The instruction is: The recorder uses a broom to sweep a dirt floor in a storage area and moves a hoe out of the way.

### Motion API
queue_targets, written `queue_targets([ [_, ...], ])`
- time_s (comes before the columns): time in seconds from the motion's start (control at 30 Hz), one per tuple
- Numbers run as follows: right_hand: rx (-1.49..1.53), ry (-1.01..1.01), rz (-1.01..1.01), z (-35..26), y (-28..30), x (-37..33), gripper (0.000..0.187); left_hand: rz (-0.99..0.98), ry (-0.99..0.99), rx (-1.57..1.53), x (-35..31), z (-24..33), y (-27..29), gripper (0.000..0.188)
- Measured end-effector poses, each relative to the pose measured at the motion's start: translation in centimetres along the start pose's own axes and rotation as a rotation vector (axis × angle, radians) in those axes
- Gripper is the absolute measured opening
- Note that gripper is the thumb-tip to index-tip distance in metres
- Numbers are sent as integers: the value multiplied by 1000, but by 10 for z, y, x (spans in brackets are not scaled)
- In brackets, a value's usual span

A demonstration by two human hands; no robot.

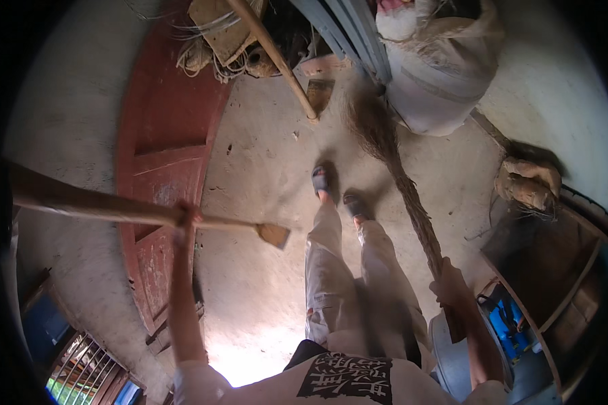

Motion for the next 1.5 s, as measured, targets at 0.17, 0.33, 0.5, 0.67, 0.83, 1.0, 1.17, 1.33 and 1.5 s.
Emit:
queue_targets([
  [0.17,73,44,-66,13,-15,-13,35,24,212,38,-148,-66,-13,15],
  [0.33,86,217,-59,30,-54,-14,36,146,280,37,-309,-126,-15,14],
  [0.5,-242,258,-102,4,-134,-10,44,286,488,-54,-438,-148,-19,15],
  [0.67,-271,280,-158,-25,-182,-23,26,461,536,-113,-545,-182,-25,12],
  [0.83,-85,317,-360,-55,-160,-66,13,779,496,-219,-636,-216,-32,15],
  [1.0,-46,453,-185,-105,-195,10,12,1005,564,-277,-665,-199,-11,16],
  [1.17,-419,431,-114,-168,-254,46,15,1116,593,-174,-694,-188,-15,18],
  [1.33,-368,366,-509,-181,-193,-34,5,1208,703,-199,-729,-169,-23,18],
  [1.5,100,410,-480,-188,-189,-2,5,1243,726,-246,-718,-162,-27,18],
])
Point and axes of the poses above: each hand's wrist, its own x-axis towards the middle knuckle, its own y-axis out of the back of the hand, z = x × y, the point moved 1 cm from there along x, towards the middle knuckle, and after that the axes turned 3 degrees about x, right-handed, at the moved point
